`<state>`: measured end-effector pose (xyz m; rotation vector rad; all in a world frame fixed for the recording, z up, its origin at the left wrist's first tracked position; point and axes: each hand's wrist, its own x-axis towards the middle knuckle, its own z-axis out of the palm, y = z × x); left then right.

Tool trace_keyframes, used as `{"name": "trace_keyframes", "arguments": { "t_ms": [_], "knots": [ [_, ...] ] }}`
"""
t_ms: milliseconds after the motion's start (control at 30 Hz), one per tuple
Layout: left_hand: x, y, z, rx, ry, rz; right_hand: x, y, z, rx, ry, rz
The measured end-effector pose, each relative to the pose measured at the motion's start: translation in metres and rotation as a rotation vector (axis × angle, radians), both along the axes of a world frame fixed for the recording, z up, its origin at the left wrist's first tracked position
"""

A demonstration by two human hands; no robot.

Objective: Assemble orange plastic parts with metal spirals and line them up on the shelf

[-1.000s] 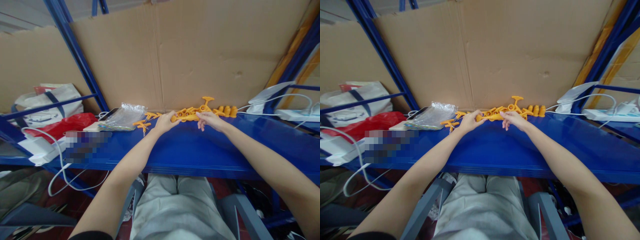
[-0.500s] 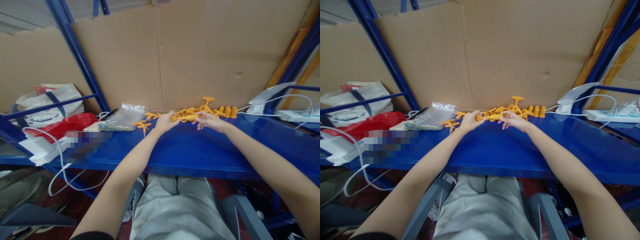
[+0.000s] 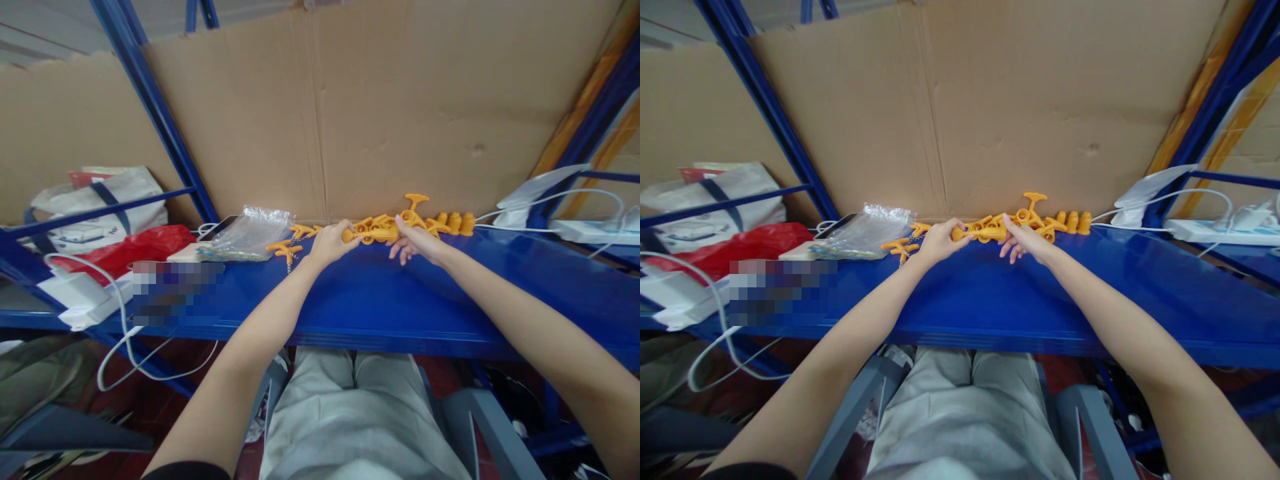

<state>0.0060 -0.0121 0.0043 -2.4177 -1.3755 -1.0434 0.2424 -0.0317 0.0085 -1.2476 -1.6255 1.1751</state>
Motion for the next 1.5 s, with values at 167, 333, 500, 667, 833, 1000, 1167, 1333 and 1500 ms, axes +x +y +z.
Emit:
{"name": "trace_keyframes", "arguments": {
  "t_ms": [167,333,500,667,833,1000,1167,1333,1500],
  "knots": [
    [-0.001,0.001,0.000,-0.006,0.006,0.021,0.003,0.000,-0.001,0.076,0.087,0.033],
    [-0.001,-0.001,-0.001,0.041,0.042,-0.013,0.001,0.002,-0.004,0.073,0.042,0.007],
    [0.000,0.000,-0.002,0.074,0.021,-0.050,-0.001,0.002,-0.002,0.035,0.013,-0.035],
    [0.000,0.002,-0.001,0.026,-0.006,-0.014,0.001,-0.002,0.004,0.062,0.050,-0.005],
    [0.000,0.001,-0.002,0.051,-0.001,-0.031,0.003,-0.003,0.003,0.153,0.048,0.003],
    [0.000,0.000,-0.003,0.083,0.008,-0.048,0.003,0.002,-0.002,0.151,0.039,0.010],
    [0.001,-0.001,-0.002,0.069,0.015,-0.045,0.001,0.001,-0.002,0.105,0.076,0.004],
    [0.002,-0.006,0.002,-0.004,0.057,-0.045,-0.007,-0.003,0.006,-0.055,0.301,-0.088],
    [-0.008,-0.005,0.010,-0.055,0.078,0.108,0.001,0.001,0.016,-0.065,0.453,-0.203]
  ]
}}
